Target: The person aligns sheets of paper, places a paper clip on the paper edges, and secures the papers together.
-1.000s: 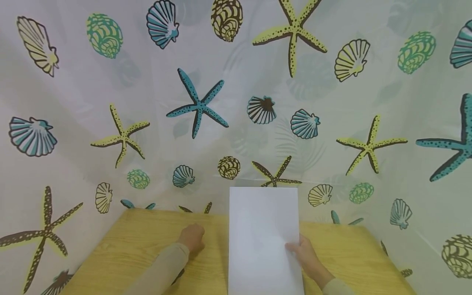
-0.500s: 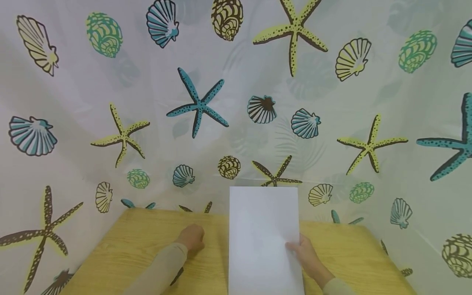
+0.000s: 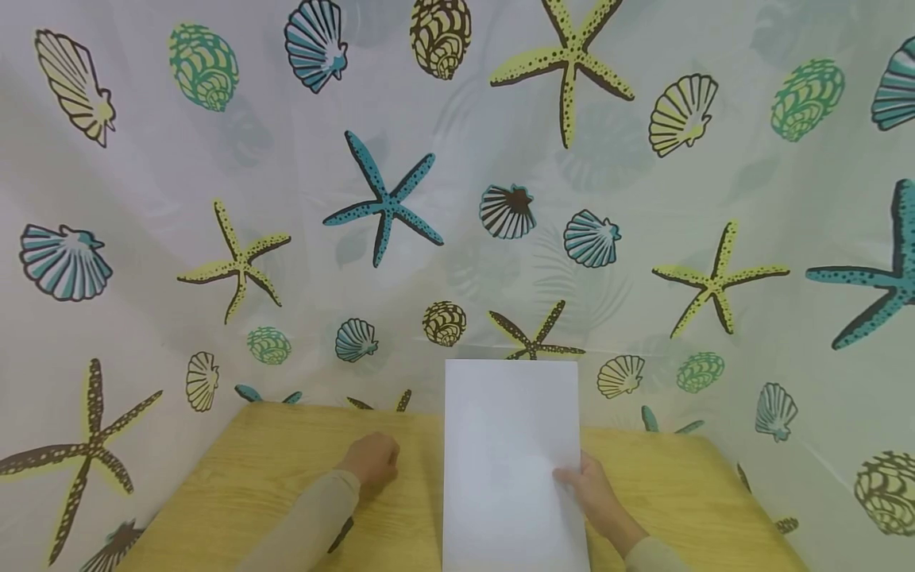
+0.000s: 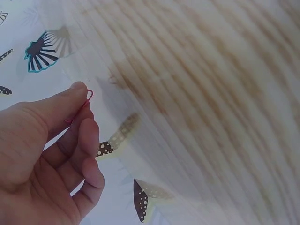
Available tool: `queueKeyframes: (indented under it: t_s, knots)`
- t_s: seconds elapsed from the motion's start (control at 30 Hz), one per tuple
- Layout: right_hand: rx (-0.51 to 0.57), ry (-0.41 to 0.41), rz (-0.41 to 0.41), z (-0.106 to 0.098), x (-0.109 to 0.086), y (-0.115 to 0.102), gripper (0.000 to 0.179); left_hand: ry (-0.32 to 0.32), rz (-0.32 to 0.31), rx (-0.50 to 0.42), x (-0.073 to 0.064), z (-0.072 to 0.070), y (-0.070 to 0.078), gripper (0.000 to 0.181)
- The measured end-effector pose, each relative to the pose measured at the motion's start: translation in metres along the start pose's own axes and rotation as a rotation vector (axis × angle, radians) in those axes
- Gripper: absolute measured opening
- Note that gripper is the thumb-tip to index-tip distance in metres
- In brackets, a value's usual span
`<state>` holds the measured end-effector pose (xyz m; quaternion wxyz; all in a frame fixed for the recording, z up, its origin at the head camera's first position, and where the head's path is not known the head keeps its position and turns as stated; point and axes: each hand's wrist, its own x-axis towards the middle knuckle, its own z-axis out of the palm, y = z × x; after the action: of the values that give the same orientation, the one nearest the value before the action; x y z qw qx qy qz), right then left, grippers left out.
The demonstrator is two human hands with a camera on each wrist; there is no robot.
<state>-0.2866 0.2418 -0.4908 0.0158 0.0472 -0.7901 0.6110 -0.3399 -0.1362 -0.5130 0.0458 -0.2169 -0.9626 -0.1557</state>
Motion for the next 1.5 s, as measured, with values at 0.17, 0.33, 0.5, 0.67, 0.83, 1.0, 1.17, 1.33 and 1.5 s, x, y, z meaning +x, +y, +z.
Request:
queueKeyframes:
  t_s: [0.17,0.33,0.5,0.67,0.83,1.0,1.17,1.33,1.5]
  knots:
    - [-0.002,-0.006,0.011,-0.001,-0.001,0.000,0.054,0.010,0.002,-0.017,-0.001,-0.002,0.002,0.025]
    - [-0.001,-0.001,0.019,0.000,-0.001,-0.002,0.054,0.006,-0.012,-0.042,-0.001,-0.008,0.006,0.022]
    - [0.017,0.012,0.016,0.000,-0.002,-0.001,0.053,0.016,0.005,-0.072,0.000,-0.010,0.007,0.016]
    - [0.028,0.019,0.011,0.000,-0.002,0.000,0.052,0.027,0.003,-0.073,0.002,-0.008,0.005,0.017]
    - [0.022,0.027,0.017,0.000,-0.002,0.001,0.050,0.020,-0.017,-0.070,0.006,-0.007,0.002,0.017]
    - [0.012,0.027,0.020,-0.001,-0.002,0.000,0.050,0.024,-0.019,-0.073,0.009,-0.005,0.000,0.019]
    - [0.017,0.029,0.022,0.000,-0.004,-0.001,0.051,0.034,-0.010,-0.082,0.011,-0.004,-0.001,0.019]
    - [0.022,0.019,0.019,0.000,-0.003,-0.001,0.051,0.047,-0.010,-0.099,0.013,-0.002,-0.003,0.021]
    - [0.017,0.020,0.014,0.001,-0.004,-0.001,0.052,0.053,0.014,-0.125,0.012,-0.003,-0.005,0.019]
